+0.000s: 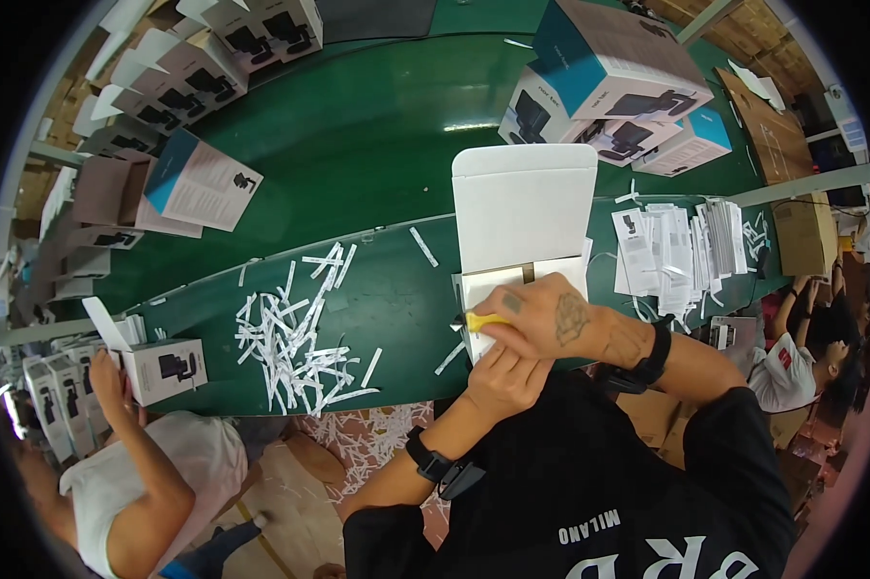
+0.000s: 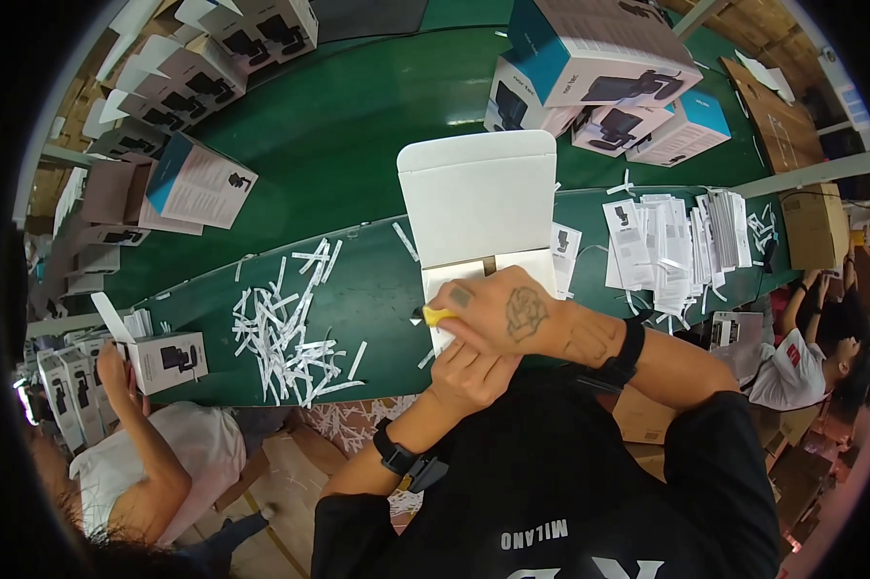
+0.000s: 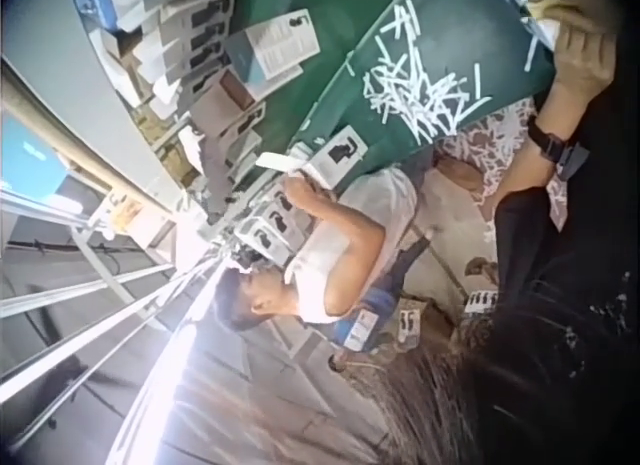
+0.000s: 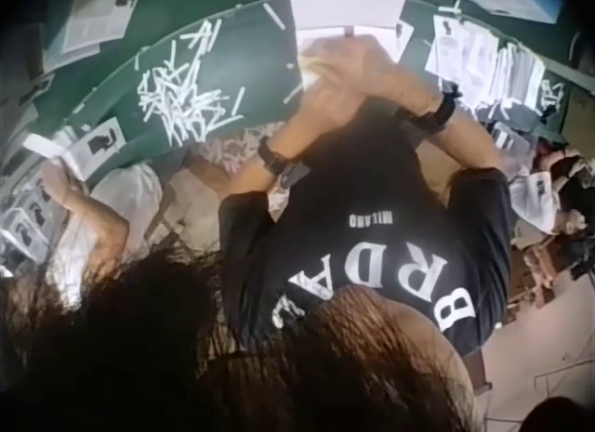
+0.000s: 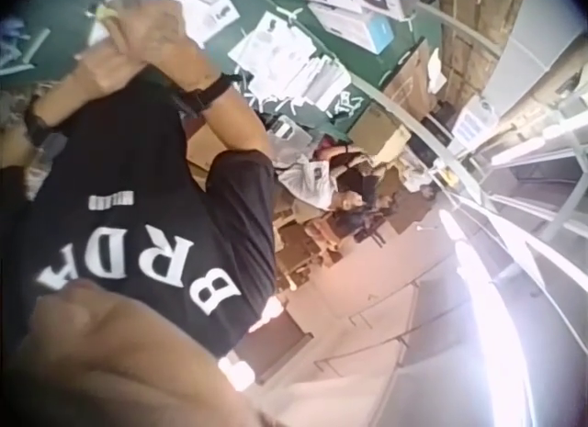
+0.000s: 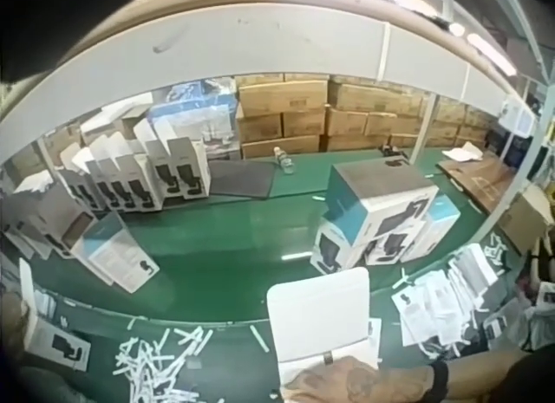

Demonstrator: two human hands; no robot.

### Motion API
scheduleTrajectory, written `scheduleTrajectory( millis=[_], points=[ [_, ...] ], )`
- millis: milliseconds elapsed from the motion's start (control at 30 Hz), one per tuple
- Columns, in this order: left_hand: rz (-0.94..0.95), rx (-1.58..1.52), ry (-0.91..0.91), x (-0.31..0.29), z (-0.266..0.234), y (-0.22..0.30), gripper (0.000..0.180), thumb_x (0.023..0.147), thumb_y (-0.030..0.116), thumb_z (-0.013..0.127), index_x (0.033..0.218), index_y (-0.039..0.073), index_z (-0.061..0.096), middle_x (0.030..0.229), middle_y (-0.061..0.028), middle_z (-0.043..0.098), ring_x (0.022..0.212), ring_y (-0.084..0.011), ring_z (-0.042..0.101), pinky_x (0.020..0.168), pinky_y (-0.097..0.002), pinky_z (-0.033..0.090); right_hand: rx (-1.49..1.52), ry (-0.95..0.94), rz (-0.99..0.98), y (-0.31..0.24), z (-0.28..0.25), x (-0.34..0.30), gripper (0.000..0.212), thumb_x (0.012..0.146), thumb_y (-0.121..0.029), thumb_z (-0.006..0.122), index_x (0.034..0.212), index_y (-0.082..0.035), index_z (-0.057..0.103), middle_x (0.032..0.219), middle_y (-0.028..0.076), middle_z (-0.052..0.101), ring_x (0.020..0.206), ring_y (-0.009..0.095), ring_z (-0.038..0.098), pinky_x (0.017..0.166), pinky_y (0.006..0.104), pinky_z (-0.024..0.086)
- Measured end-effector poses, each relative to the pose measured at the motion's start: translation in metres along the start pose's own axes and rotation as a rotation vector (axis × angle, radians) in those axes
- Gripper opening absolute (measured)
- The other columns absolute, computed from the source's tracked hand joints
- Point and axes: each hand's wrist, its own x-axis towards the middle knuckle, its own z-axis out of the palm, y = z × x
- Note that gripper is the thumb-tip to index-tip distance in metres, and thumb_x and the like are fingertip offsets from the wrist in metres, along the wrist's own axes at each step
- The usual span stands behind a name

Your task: The person opens a white box, removes a manual, and uses a utility knife to cut tape on a blue box. They then place the manual and the blue box into the white box and close it, repeating the process for several units.

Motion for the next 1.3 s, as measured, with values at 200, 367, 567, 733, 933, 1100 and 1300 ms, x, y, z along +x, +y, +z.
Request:
scheduleTrajectory(
  millis=[200,367,567,733,933,1100,1300],
  points=[
    [0.017,0.016,0.024,0.001,0.000,0.000,0.012,0.079,0.010,0.079,0.089,0.003,0.077,0.092,-0.0086,0.075,0.090,-0.0281,0.072,0.083,-0.0377,0.057,-0.051,0.115,-0.157,-0.003,0.018,0.007,0.027,0.085,-0.030,0.073,0.101,-0.009,0.066,0.080,0.012,0.070,0.070,0.033,0.070,0.061,0.0414,0.055],
    [0.014,-0.014,-0.032,0.000,-0.006,0.000,0.015,0.080,0.010,0.078,0.092,0.001,0.076,0.100,-0.0132,0.075,0.096,-0.0291,0.072,0.092,-0.0403,0.056,0.087,0.273,-0.171,0.000,0.006,-0.009,0.020,0.084,-0.018,0.075,0.099,-0.007,0.069,0.076,0.008,0.070,0.060,0.023,0.065,0.055,0.0338,0.050],
    [0.063,0.030,-0.087,0.020,-0.010,0.008,0.024,0.081,0.012,0.078,0.100,-0.003,0.075,0.117,-0.0177,0.073,0.112,-0.0307,0.070,0.102,-0.0432,0.053,0.672,1.019,0.536,0.083,-0.059,-0.046,0.033,0.097,-0.022,0.070,0.124,-0.004,0.064,0.097,0.003,0.072,0.052,0.002,0.045,0.042,0.0195,0.032],
    [-0.031,-0.057,-0.126,0.029,-0.008,0.024,0.023,0.090,0.014,0.071,0.108,-0.002,0.073,0.126,-0.0176,0.070,0.121,-0.0305,0.066,0.105,-0.0425,0.051,1.172,0.556,0.445,0.085,-0.074,-0.036,0.036,0.097,-0.030,0.068,0.120,-0.002,0.067,0.100,0.005,0.072,0.053,0.004,0.046,0.043,0.0195,0.031],
    [-0.533,-0.868,-0.065,0.040,-0.037,0.019,0.030,0.088,0.009,0.074,0.116,-0.002,0.070,0.121,-0.0186,0.071,0.114,-0.0288,0.068,0.097,-0.0399,0.055,0.597,0.213,0.020,0.049,-0.092,-0.092,0.038,0.085,-0.032,0.082,0.101,0.001,0.073,0.102,0.009,0.073,0.073,0.014,0.067,0.059,0.0258,0.052],
    [-1.037,-1.336,-0.078,0.044,-0.042,0.028,0.031,0.092,0.009,0.071,0.119,-0.004,0.066,0.118,-0.0191,0.070,0.107,-0.0311,0.070,0.087,-0.0384,0.058,0.288,0.250,-0.215,0.032,-0.079,-0.110,0.042,0.074,-0.027,0.091,0.103,-0.002,0.074,0.113,0.010,0.073,0.091,0.022,0.074,0.075,0.0319,0.059],
    [-1.140,-1.626,-0.184,0.062,-0.036,0.037,0.033,0.100,0.012,0.059,0.128,-0.005,0.058,0.117,-0.0179,0.068,0.096,-0.0311,0.072,0.077,-0.0372,0.060,-0.059,0.381,-0.022,0.006,-0.070,-0.139,0.038,0.078,-0.031,0.087,0.107,-0.010,0.075,0.119,0.004,0.071,0.085,0.024,0.073,0.071,0.0322,0.059]
  ],
)
